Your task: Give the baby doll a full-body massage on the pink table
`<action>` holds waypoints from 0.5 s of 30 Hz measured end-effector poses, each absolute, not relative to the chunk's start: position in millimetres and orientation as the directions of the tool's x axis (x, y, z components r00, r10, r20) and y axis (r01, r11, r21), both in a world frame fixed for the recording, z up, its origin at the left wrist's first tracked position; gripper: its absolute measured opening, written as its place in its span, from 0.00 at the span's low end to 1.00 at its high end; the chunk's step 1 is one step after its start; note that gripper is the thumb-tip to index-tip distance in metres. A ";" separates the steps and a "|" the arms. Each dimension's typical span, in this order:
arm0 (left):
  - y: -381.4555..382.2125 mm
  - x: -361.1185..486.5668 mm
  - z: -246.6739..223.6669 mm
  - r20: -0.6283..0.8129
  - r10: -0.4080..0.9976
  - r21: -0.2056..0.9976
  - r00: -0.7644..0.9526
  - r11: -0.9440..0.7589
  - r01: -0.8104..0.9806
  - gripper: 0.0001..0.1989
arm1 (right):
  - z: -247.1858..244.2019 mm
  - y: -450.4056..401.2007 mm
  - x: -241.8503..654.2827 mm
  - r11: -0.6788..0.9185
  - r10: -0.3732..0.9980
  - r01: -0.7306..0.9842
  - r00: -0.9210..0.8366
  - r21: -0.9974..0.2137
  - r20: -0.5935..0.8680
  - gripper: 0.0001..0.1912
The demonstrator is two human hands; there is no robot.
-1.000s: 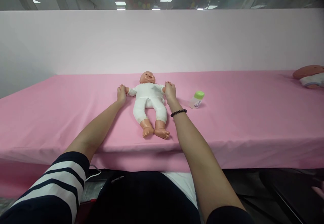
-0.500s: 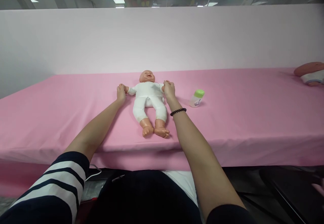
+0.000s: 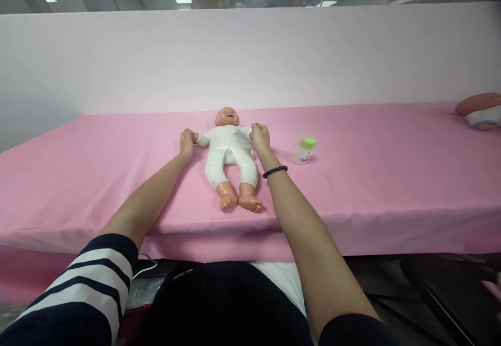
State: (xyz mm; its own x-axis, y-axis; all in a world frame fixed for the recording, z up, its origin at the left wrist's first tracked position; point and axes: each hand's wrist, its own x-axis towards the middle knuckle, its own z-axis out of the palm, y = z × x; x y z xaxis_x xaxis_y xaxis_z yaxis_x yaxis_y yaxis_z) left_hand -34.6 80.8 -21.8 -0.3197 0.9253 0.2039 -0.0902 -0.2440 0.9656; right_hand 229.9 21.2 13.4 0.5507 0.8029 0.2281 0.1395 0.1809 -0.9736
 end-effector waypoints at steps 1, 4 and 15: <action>81.6 -35.0 -22.6 0.208 0.925 0.966 -0.318 -0.245 -0.080 0.15 | 13.4 20.7 229.7 0.176 0.803 0.138 0.552 -0.975 0.223 0.10; 83.0 -36.0 -24.4 0.213 0.925 0.967 -0.314 -0.247 -0.071 0.14 | 13.9 19.2 229.1 0.167 0.801 0.137 0.558 -0.976 0.215 0.10; 79.1 -34.5 -22.5 0.216 0.920 0.963 -0.326 -0.257 -0.087 0.15 | 13.1 20.0 228.3 0.180 0.799 0.159 0.552 -0.971 0.239 0.10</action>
State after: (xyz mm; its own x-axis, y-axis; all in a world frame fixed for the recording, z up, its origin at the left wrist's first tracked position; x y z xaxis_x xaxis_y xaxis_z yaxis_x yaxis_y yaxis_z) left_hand -34.5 79.1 -22.5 -0.3263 0.9202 0.2163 -0.0866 -0.2569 0.9625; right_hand 228.3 20.0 13.1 0.5520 0.7989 0.2389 0.1592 0.1802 -0.9707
